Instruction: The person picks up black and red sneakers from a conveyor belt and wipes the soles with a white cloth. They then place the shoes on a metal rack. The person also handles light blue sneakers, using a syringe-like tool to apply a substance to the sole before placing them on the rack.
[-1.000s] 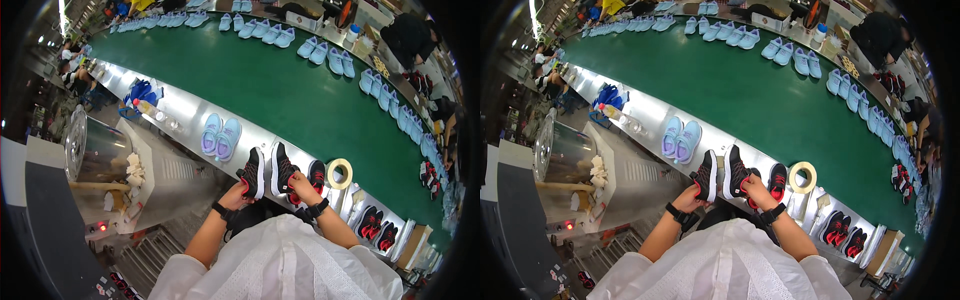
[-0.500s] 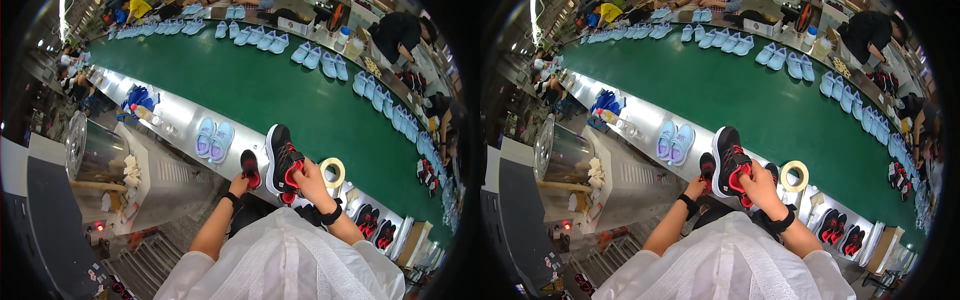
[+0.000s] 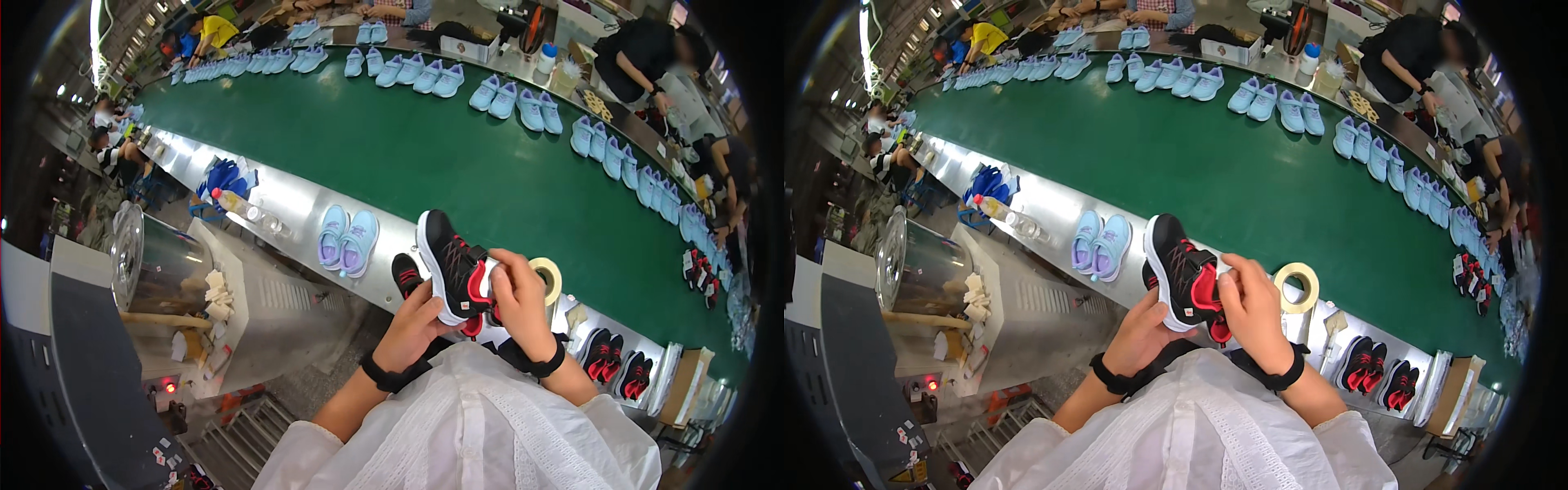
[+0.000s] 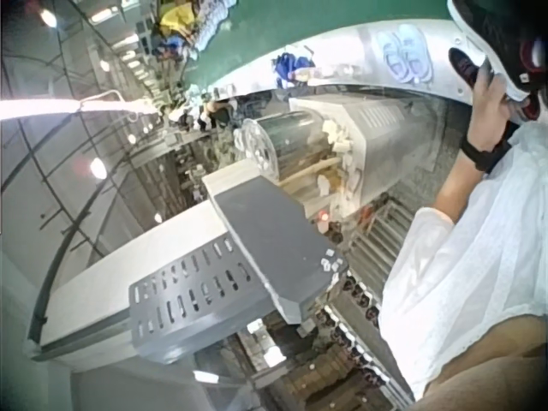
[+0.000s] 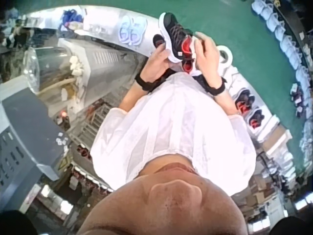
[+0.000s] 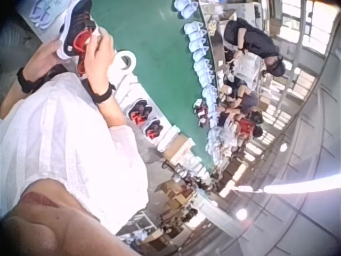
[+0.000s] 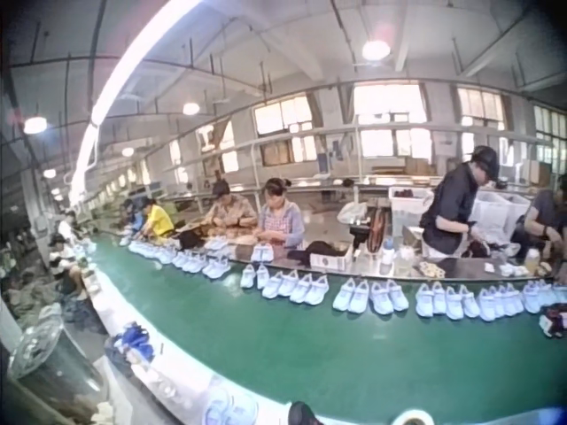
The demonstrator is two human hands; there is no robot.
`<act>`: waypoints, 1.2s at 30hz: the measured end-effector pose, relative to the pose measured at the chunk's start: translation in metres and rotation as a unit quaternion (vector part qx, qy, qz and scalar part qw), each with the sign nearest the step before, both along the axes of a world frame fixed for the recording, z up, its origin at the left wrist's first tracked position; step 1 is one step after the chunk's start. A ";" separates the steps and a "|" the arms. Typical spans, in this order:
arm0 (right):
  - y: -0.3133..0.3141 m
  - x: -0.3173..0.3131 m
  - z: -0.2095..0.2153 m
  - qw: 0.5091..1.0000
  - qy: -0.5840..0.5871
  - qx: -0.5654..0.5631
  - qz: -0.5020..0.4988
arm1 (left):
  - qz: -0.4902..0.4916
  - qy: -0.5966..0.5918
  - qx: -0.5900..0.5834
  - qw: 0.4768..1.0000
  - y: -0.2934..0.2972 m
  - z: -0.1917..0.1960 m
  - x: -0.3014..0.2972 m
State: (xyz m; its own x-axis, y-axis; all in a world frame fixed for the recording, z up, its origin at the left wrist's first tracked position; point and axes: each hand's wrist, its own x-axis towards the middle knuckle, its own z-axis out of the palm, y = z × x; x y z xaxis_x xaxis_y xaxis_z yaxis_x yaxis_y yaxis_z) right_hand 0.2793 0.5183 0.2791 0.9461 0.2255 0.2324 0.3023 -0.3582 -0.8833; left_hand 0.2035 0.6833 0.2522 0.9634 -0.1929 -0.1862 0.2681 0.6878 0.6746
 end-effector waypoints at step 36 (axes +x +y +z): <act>-0.276 0.066 -0.290 0.868 0.051 -0.440 -0.226 | 0.117 0.159 0.125 0.972 -0.013 -0.017 0.011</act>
